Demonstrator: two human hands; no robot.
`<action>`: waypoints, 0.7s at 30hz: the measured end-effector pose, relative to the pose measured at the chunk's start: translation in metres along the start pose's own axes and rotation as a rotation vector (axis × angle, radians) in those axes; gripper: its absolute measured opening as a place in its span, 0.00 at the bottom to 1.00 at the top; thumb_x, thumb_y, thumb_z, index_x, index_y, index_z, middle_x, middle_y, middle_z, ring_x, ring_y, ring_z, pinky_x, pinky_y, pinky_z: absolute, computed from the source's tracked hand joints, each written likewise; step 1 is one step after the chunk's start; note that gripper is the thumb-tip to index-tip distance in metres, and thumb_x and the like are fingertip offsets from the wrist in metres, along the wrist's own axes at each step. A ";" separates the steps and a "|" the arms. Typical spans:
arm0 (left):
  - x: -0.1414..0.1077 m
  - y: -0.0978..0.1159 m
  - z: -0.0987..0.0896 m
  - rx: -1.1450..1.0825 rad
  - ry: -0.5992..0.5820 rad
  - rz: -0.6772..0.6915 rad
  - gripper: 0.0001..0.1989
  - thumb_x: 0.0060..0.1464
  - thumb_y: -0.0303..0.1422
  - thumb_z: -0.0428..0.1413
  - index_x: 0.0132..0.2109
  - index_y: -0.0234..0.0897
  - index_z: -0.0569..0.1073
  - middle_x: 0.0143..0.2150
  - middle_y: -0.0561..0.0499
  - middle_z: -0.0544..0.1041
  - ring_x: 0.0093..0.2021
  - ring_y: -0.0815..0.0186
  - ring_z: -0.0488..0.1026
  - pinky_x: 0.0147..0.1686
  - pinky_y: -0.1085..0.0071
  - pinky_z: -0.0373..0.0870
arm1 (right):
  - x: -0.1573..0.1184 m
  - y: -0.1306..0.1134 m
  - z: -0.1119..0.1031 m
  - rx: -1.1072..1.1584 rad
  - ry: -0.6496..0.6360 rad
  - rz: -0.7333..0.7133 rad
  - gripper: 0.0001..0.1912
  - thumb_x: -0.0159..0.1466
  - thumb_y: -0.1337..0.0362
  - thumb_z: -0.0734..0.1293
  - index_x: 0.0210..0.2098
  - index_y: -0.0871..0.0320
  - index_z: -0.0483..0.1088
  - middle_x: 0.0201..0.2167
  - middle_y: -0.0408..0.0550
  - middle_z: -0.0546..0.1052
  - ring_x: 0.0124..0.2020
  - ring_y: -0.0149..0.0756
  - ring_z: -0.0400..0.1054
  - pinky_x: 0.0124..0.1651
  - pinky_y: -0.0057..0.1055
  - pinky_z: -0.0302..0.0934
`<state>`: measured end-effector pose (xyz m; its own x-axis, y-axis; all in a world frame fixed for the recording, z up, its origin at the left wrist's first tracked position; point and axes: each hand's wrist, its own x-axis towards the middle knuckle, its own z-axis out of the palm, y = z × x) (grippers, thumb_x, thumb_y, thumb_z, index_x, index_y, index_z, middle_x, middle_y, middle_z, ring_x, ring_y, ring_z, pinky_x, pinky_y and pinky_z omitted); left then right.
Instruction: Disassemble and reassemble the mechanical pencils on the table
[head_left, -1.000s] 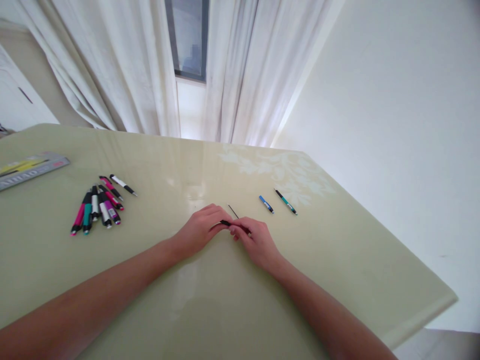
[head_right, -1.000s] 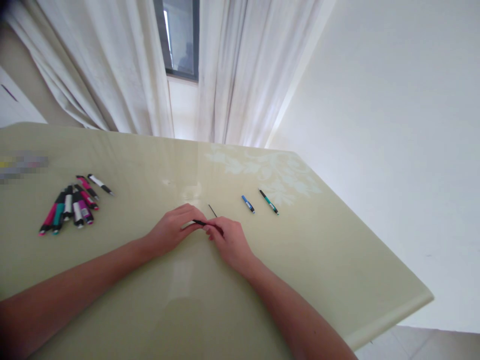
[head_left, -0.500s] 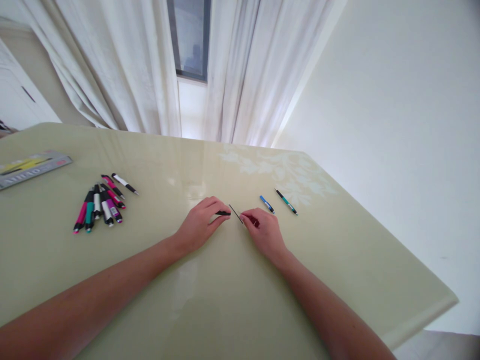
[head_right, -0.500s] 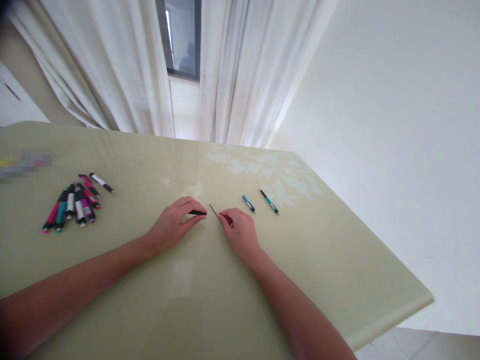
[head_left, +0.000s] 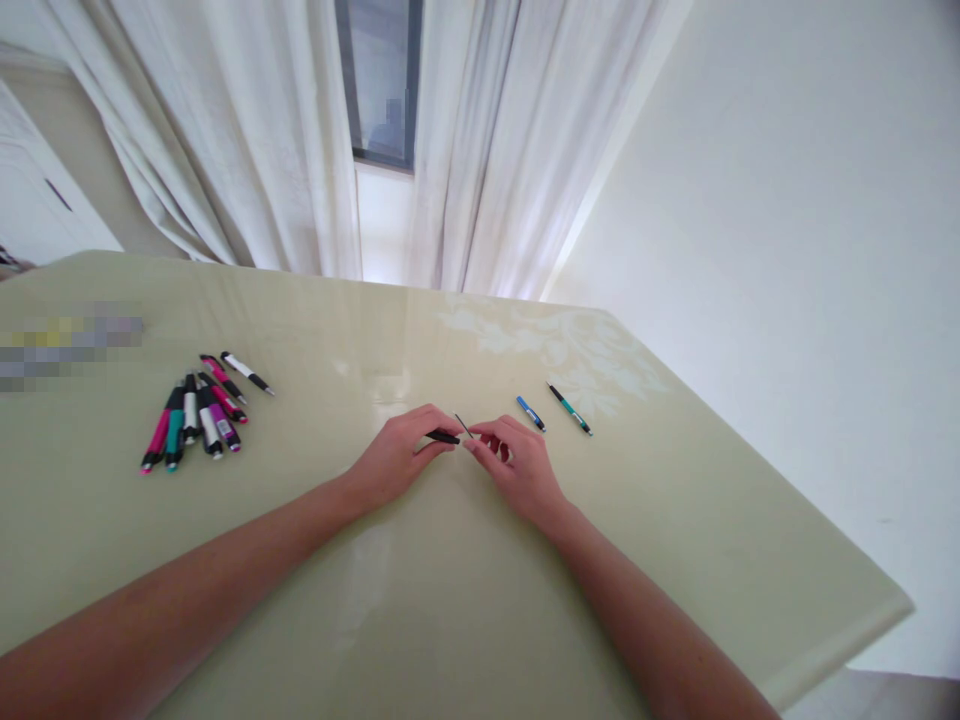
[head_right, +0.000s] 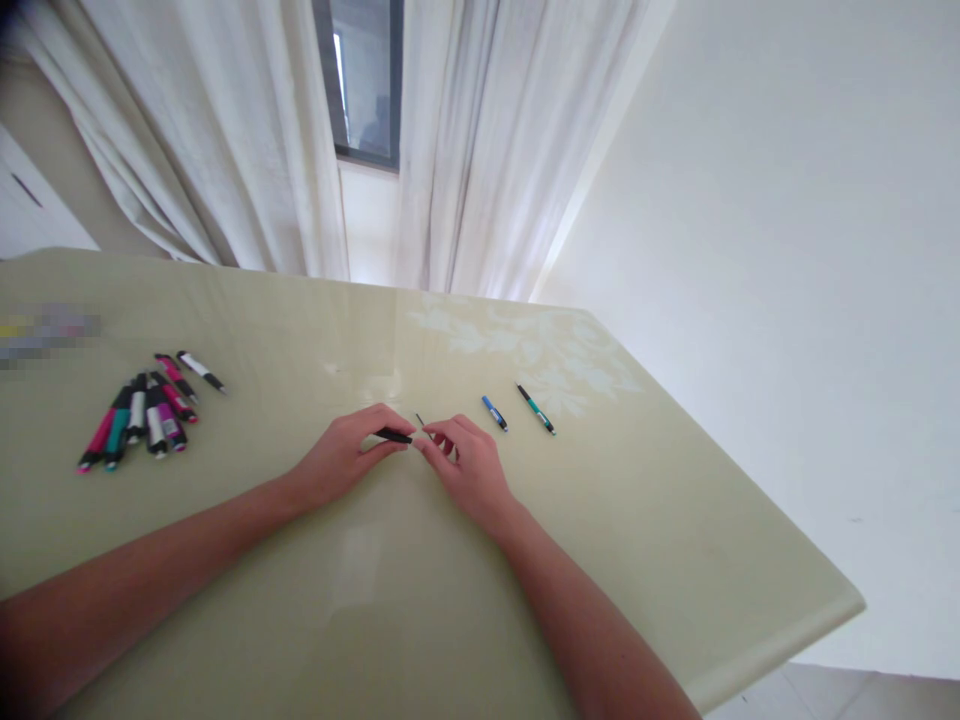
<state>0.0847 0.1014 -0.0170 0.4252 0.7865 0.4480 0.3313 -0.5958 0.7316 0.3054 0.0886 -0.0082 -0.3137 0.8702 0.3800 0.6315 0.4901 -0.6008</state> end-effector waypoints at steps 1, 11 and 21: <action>0.000 0.001 0.000 -0.006 -0.010 0.007 0.06 0.66 0.33 0.58 0.48 0.41 0.78 0.44 0.50 0.81 0.46 0.62 0.78 0.49 0.67 0.74 | -0.001 -0.003 0.001 0.041 -0.020 -0.025 0.10 0.70 0.57 0.68 0.44 0.55 0.78 0.32 0.46 0.78 0.31 0.34 0.70 0.36 0.30 0.64; -0.001 0.002 0.000 0.087 0.134 -0.084 0.14 0.65 0.41 0.58 0.54 0.40 0.75 0.51 0.46 0.80 0.50 0.58 0.78 0.51 0.61 0.75 | 0.005 0.013 -0.016 -0.133 0.110 0.107 0.06 0.67 0.62 0.69 0.37 0.56 0.77 0.29 0.45 0.77 0.28 0.34 0.69 0.36 0.32 0.62; 0.000 -0.011 0.001 0.125 0.033 -0.128 0.19 0.68 0.26 0.42 0.56 0.39 0.74 0.48 0.46 0.81 0.45 0.62 0.77 0.49 0.62 0.74 | 0.005 0.031 -0.027 -0.286 0.130 0.158 0.08 0.68 0.60 0.68 0.36 0.56 0.77 0.31 0.47 0.78 0.30 0.37 0.70 0.37 0.34 0.61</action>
<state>0.0822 0.1082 -0.0258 0.3457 0.8608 0.3736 0.4840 -0.5047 0.7149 0.3423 0.1069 -0.0056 -0.1145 0.9113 0.3955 0.8441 0.2992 -0.4450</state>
